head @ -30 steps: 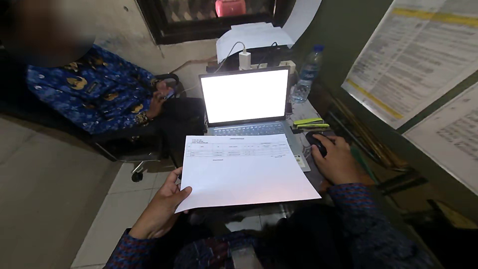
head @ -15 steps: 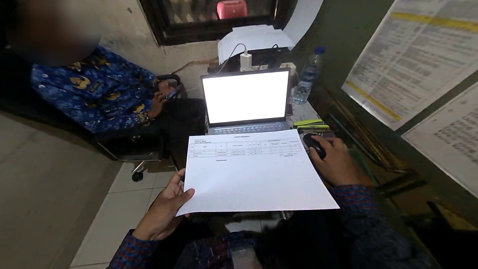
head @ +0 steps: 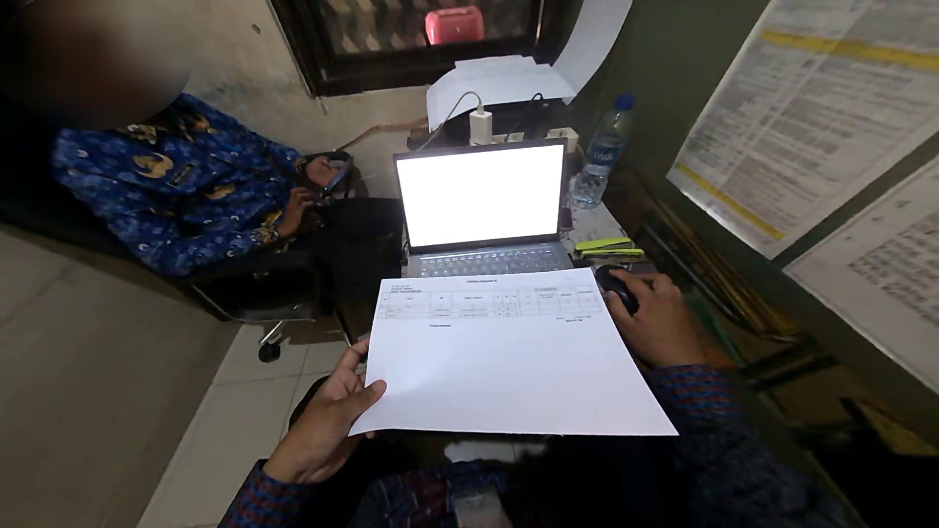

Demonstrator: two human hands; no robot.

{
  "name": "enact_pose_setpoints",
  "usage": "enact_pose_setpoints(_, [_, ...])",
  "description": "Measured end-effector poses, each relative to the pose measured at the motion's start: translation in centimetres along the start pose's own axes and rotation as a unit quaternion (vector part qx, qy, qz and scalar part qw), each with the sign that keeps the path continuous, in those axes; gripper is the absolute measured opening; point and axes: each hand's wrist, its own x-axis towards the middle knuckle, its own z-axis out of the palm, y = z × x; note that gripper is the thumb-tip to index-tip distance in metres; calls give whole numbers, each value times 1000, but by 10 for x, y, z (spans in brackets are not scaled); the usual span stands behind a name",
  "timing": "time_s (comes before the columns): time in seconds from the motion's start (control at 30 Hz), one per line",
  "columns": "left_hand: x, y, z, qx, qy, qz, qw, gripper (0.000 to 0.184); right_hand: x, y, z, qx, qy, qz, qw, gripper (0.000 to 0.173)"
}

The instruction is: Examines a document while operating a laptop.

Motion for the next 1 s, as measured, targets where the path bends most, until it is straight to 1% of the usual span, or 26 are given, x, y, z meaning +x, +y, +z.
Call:
enact_pose_setpoints(0.13, [1, 0, 0, -4, -5, 2, 1000, 59, 0, -1, 0, 5, 10, 6, 1000, 43])
enact_pose_setpoints(0.73, [0, -4, -6, -14, -22, 7, 1000, 58, 0, -3, -2, -3, 3, -4, 1000, 43])
enact_pose_setpoints(1.0, [-2, -2, -5, -31, -47, 2, 998, 61, -2, -9, -10, 8, -12, -30, 999, 53])
